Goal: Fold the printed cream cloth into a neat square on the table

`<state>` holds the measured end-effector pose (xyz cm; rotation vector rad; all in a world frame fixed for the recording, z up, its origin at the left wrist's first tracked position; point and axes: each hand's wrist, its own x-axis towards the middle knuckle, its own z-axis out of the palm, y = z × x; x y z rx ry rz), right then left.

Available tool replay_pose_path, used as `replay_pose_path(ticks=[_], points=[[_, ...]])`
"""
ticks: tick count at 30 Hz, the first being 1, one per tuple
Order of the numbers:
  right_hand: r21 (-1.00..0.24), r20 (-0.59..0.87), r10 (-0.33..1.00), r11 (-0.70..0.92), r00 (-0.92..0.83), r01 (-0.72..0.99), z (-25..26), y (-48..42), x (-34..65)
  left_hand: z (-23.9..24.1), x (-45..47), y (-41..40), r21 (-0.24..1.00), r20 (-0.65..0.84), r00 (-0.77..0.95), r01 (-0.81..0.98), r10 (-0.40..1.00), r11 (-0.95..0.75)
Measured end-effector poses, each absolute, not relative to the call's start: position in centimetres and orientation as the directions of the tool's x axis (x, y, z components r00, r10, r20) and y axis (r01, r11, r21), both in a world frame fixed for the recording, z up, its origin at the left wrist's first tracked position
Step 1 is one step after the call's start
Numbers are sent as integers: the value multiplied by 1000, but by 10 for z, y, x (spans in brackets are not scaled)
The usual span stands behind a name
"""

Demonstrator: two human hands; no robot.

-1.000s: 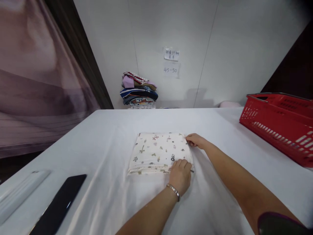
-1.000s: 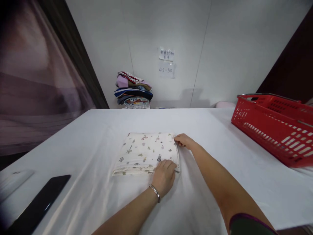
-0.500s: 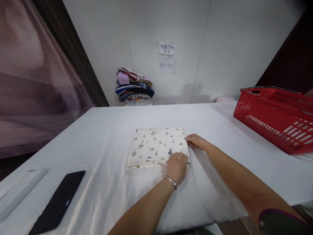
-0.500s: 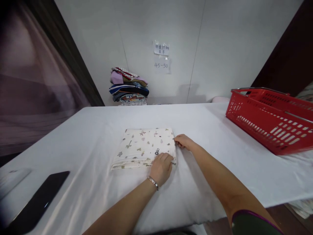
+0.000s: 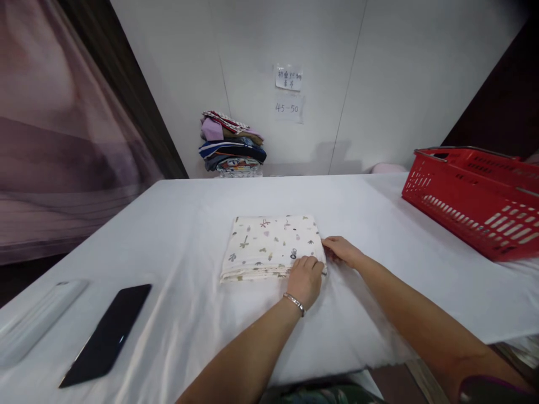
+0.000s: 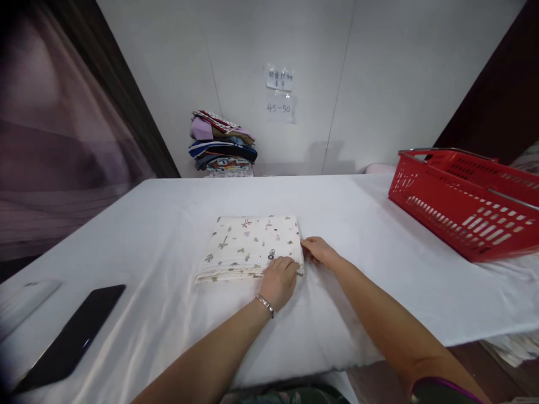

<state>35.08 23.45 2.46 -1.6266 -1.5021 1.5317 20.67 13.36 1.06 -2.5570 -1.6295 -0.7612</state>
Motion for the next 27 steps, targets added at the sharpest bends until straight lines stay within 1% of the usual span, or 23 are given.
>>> replay_pose_path(ticks=[2,4,5,7,9,11,14,17,19,20,23,25,27], points=[[-874,-400,899,-315,-178,370,25,227,349,10,207,133,235,416,335,859,845,-456],[-875,-364,917,-276,-165,399,25,219,347,10,209,132,233,427,329,860,842,-455],[-870,-329,929,-229,-169,436,24,215,346,10,210,131,232,430,329,860,841,-455],[-843,-215,955,-75,-206,533,22,208,344,10,211,129,228,432,331,860,839,-456],[-788,-87,967,81,-241,611,19,203,344,10,212,127,223,433,333,860,838,-458],[-718,2,969,174,-248,674,14,200,344,11,212,124,222,429,337,860,838,-459],[-634,67,963,244,-263,734,11,195,344,18,209,120,234,413,341,856,844,-460],[-630,86,957,267,-276,729,10,192,347,29,196,117,269,433,295,859,852,-435],[-646,72,970,222,-232,730,9,192,349,35,176,114,313,476,200,872,856,-378],[-648,61,977,195,-205,736,7,193,349,38,163,112,345,499,125,879,857,-329],[-645,32,985,148,-167,749,4,196,351,40,112,101,478,511,-196,874,837,-87],[-644,18,984,146,-176,751,3,197,351,39,79,88,568,442,-422,814,792,118],[-642,10,982,149,-186,752,3,199,351,35,54,74,622,317,-557,733,767,276]])
